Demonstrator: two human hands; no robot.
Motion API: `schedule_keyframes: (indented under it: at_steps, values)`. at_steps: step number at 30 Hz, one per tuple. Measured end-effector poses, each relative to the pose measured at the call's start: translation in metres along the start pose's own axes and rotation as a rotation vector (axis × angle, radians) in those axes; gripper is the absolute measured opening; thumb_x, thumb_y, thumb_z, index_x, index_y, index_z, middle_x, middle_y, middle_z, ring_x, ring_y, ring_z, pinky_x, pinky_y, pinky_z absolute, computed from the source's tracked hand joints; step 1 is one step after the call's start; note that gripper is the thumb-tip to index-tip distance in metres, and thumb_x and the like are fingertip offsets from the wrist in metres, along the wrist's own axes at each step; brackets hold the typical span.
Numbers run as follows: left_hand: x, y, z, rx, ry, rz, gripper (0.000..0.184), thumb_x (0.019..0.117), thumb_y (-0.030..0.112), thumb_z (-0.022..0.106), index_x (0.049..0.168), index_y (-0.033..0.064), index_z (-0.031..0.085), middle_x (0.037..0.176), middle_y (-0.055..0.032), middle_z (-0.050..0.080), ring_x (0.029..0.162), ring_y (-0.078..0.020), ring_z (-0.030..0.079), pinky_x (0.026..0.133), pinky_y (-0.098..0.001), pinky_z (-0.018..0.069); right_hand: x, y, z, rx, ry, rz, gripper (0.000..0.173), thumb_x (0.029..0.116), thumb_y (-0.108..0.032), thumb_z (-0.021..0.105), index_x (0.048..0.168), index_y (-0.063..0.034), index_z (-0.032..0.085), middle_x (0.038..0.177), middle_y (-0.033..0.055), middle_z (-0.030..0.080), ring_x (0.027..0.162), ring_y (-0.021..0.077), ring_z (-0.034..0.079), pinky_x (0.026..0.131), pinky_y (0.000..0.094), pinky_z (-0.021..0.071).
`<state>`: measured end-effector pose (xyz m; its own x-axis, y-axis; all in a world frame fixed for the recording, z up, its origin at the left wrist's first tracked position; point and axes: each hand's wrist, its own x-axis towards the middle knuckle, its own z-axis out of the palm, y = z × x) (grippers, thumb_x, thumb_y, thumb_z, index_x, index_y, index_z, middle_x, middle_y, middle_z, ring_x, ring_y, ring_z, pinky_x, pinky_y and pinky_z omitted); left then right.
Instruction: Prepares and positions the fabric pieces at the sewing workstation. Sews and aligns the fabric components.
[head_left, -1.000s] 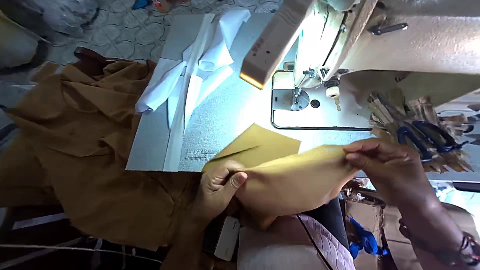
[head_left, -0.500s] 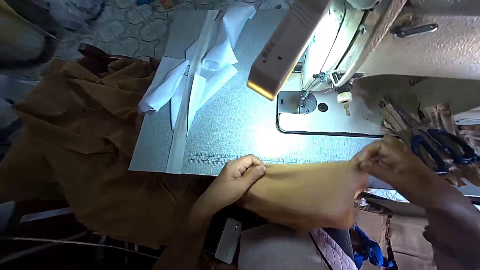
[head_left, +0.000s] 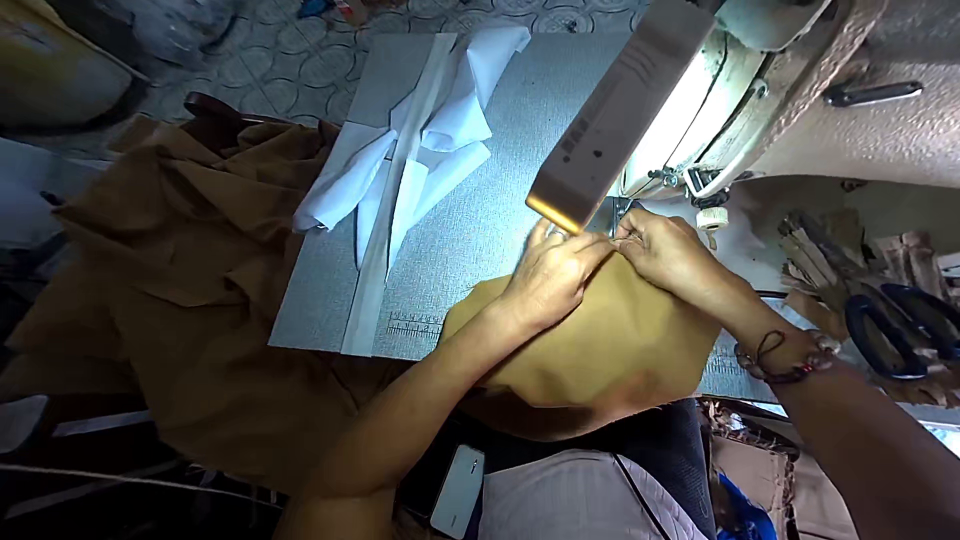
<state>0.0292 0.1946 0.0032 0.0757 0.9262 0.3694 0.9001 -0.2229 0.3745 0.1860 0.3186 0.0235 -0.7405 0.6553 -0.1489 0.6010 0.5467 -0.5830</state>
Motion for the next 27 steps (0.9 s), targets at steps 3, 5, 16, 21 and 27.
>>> schedule_keyframes:
  at_steps: [3, 5, 16, 21, 27]
  values:
    - [0.001, -0.022, 0.022, -0.149, -0.096, 0.108, 0.036, 0.1014, 0.009, 0.052, 0.132, 0.0117, 0.071, 0.139, -0.0041, 0.067, 0.139, -0.0390, 0.052, 0.114, -0.0770, 0.0190, -0.005, 0.005, 0.002, 0.006, 0.105, -0.013, 0.010, 0.0997, -0.007, 0.062, 0.104, 0.0007, 0.066, 0.081, 0.0194, 0.065, 0.076, 0.0372, 0.065, 0.068, 0.0568, 0.0492]
    - [-0.001, -0.023, 0.022, -0.098, -0.152, 0.102, 0.039, 0.1023, 0.012, 0.049, 0.135, 0.0167, 0.069, 0.143, -0.0005, 0.063, 0.144, -0.0388, 0.045, 0.114, -0.0783, 0.0148, -0.020, 0.010, 0.002, 0.053, 0.191, -0.061, 0.015, 0.0997, -0.007, 0.063, 0.111, 0.0013, 0.066, 0.086, 0.0198, 0.065, 0.075, 0.0354, 0.063, 0.069, 0.0544, 0.0504]
    - [0.000, -0.022, 0.022, -0.043, -0.203, 0.131, 0.045, 0.1001, 0.008, 0.046, 0.137, 0.0229, 0.068, 0.150, 0.0032, 0.058, 0.148, -0.0418, 0.038, 0.109, -0.0839, 0.0108, -0.105, 0.028, -0.024, 0.556, -0.206, 0.449, 0.012, 0.0973, -0.016, 0.070, 0.092, -0.0049, 0.067, 0.062, -0.0002, 0.064, 0.047, 0.0026, 0.057, 0.044, 0.0167, 0.0478]
    - [0.001, -0.018, 0.016, -0.057, -0.208, 0.139, 0.043, 0.0994, 0.008, 0.047, 0.136, 0.0165, 0.069, 0.148, -0.0009, 0.060, 0.148, -0.0460, 0.036, 0.108, -0.0843, 0.0090, -0.122, -0.020, 0.025, 0.971, -0.042, 0.233, 0.013, 0.1009, -0.017, 0.060, 0.094, -0.0085, 0.068, 0.071, -0.0061, 0.070, 0.057, 0.0017, 0.066, 0.054, 0.0183, 0.0574]
    - [0.000, -0.017, 0.015, -0.043, -0.247, 0.102, 0.044, 0.1014, 0.008, 0.046, 0.139, 0.0190, 0.066, 0.150, 0.0013, 0.057, 0.150, -0.0456, 0.032, 0.109, -0.0841, 0.0079, -0.130, 0.013, 0.041, 0.737, 0.250, 0.276, 0.011, 0.0924, -0.016, 0.062, 0.089, -0.0089, 0.069, 0.074, -0.0076, 0.068, 0.064, -0.0018, 0.064, 0.057, 0.0196, 0.0546]
